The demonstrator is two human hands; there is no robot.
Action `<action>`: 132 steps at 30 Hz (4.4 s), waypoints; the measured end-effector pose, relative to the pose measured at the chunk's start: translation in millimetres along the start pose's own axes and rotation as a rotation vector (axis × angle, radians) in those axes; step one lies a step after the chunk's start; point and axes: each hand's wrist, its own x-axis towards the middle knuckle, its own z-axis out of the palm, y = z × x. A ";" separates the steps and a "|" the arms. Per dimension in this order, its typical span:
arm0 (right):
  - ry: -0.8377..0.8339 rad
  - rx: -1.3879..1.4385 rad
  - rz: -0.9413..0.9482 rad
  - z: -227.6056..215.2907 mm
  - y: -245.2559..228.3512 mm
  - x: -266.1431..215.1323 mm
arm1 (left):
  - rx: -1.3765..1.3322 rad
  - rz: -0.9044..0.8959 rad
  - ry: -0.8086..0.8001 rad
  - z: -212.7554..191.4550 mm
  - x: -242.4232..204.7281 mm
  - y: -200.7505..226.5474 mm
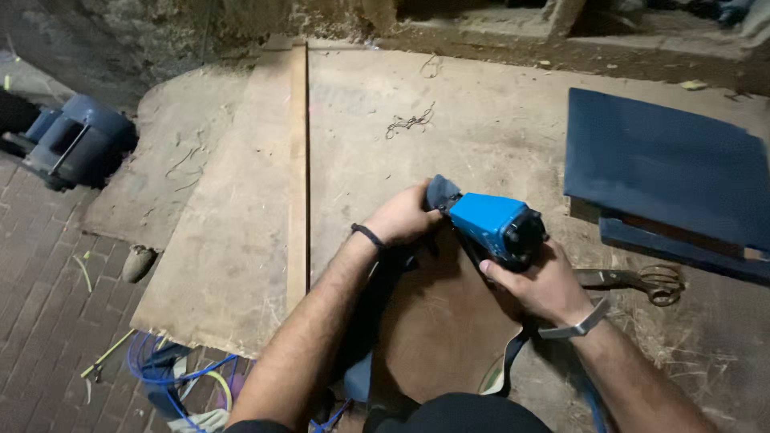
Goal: The person staples dark blue fabric onto rectangular wooden boards using a pneumatic staple gun. They fold the fabric edges over the board edges and secure them with staples, then flip the boards to work on the opposite side. The person handles multiple boards and fabric pieces, using scissors to trim excess fabric.
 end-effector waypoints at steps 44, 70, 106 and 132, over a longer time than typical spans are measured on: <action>-0.092 -0.270 -0.066 -11.7 2.0 -28.0 | -0.236 0.125 -0.119 -6.2 -99.6 15.3; -0.125 0.082 -0.335 40.4 27.9 -65.6 | -0.191 0.042 -0.116 -14.5 -160.1 -15.8; 0.290 -0.631 0.575 -3.5 281.6 -173.6 | -1.162 -0.223 0.138 30.8 -231.1 -208.5; -0.260 -0.457 -0.909 191.8 -87.3 -35.1 | -0.979 0.130 0.353 90.5 -269.6 -160.6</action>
